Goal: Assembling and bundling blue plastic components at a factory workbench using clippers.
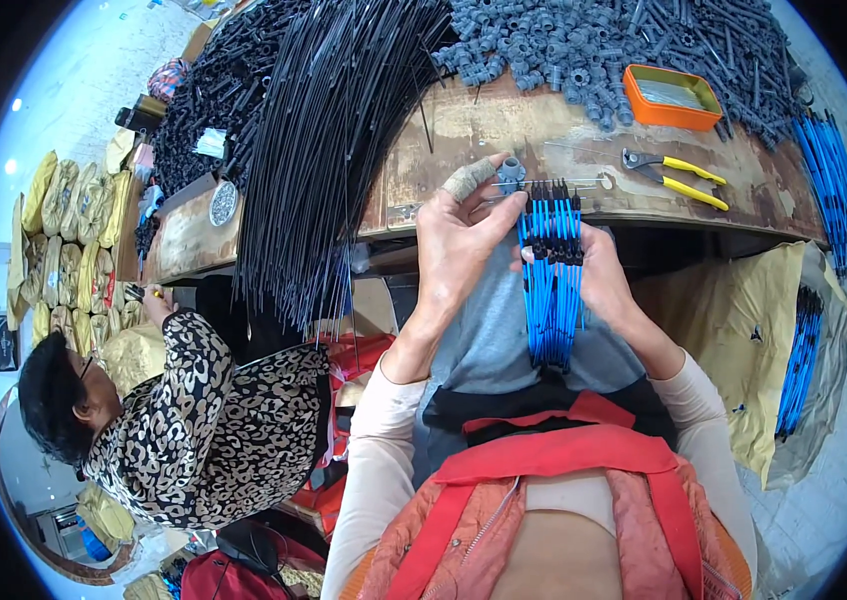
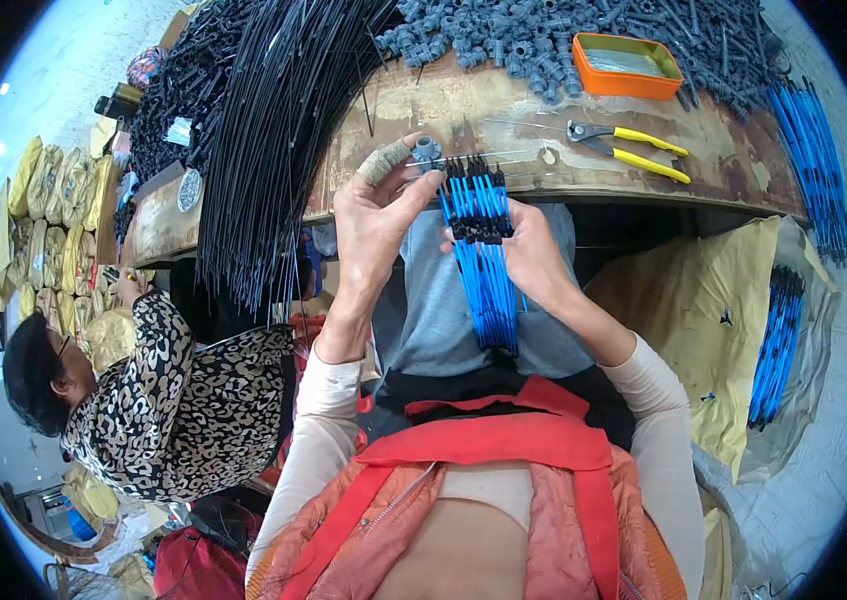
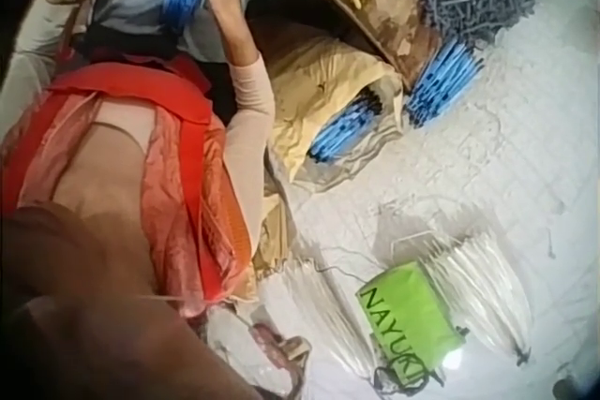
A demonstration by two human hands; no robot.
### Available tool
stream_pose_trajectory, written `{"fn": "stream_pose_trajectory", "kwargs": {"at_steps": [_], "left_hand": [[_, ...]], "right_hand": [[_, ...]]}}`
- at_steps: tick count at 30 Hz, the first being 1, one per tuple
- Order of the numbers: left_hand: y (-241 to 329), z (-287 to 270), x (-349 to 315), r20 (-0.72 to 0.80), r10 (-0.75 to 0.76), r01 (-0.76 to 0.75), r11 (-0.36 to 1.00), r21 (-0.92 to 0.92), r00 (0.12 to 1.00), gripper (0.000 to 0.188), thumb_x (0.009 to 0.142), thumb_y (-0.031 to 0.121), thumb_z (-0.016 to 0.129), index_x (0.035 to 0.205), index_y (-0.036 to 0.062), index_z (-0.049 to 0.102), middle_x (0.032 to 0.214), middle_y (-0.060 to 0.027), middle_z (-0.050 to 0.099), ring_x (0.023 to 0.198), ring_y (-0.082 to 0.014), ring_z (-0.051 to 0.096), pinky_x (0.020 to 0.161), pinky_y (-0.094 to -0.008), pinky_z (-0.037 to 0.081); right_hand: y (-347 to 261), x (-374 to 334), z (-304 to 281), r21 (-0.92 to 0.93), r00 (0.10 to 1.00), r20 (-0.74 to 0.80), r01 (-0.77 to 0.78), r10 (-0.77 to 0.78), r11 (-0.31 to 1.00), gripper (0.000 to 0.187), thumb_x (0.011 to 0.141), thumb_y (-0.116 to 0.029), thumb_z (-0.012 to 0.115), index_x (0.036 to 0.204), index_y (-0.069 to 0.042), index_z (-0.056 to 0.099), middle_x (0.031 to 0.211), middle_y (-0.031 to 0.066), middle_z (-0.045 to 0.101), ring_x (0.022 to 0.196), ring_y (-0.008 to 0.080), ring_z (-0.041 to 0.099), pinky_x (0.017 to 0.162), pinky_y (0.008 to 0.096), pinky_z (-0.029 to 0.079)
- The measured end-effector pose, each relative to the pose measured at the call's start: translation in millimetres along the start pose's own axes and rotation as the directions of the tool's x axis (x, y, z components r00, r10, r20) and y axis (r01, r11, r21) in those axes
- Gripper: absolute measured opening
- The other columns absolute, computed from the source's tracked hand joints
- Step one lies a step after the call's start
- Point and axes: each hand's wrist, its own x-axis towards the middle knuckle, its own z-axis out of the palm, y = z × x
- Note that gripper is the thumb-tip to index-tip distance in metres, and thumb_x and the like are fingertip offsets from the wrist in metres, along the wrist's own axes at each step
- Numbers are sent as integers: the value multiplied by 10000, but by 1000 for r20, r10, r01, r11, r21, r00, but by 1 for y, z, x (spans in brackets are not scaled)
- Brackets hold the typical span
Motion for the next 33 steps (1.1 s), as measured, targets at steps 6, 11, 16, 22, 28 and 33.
{"fn": "stream_pose_trajectory", "kwargs": {"at_steps": [6,11,16,22,28,33], "left_hand": [[-2,-2,6,-28,-25,25,1000,3,999,408,818,-23,718,1206,-60,595,1020,-110,668,894,-129,649,814,-255,542],[5,-8,13,35,-118,121,986,-112,992,413,810,-15,727,1204,-43,606,1043,-125,682,906,-142,658,837,-291,539],[5,-9,14,39,-192,195,974,-117,981,437,808,-1,738,1220,-44,598,1031,-117,679,917,-142,652,842,-283,535],[13,-7,11,9,-195,195,973,-121,981,462,817,13,737,1244,-51,574,1007,-101,665,887,-137,648,836,-276,532],[14,-4,8,31,-95,94,995,21,995,440,876,58,689,1272,-66,544,1039,-108,655,934,-144,635,848,-275,525],[11,-11,11,111,-108,105,994,36,988,447,903,73,657,1305,-64,514,1079,-117,652,980,-154,623,899,-300,504]], "right_hand": [[-5,-1,3,59,999,0,-34,34,998,251,854,-149,731,1043,-8,645,906,86,707,834,159,695,738,289,558],[9,-1,2,-156,984,-85,140,-154,978,392,895,-146,676,1231,-18,523,971,55,673,848,124,655,773,265,536],[17,-16,5,-305,920,-220,251,-324,919,325,925,-119,606,1220,-3,532,955,21,647,887,90,611,827,238,488],[-2,-14,4,-234,966,-206,108,-158,966,206,941,-87,580,1123,1,617,928,2,662,846,50,588,767,219,479],[-4,-8,-2,-117,981,-109,147,-160,982,225,944,-133,595,1120,1,634,908,-13,664,812,39,579,754,211,472],[-5,-2,-5,-103,989,-65,122,-129,987,247,936,-157,617,1120,4,650,909,-16,669,820,31,575,756,207,470]]}}
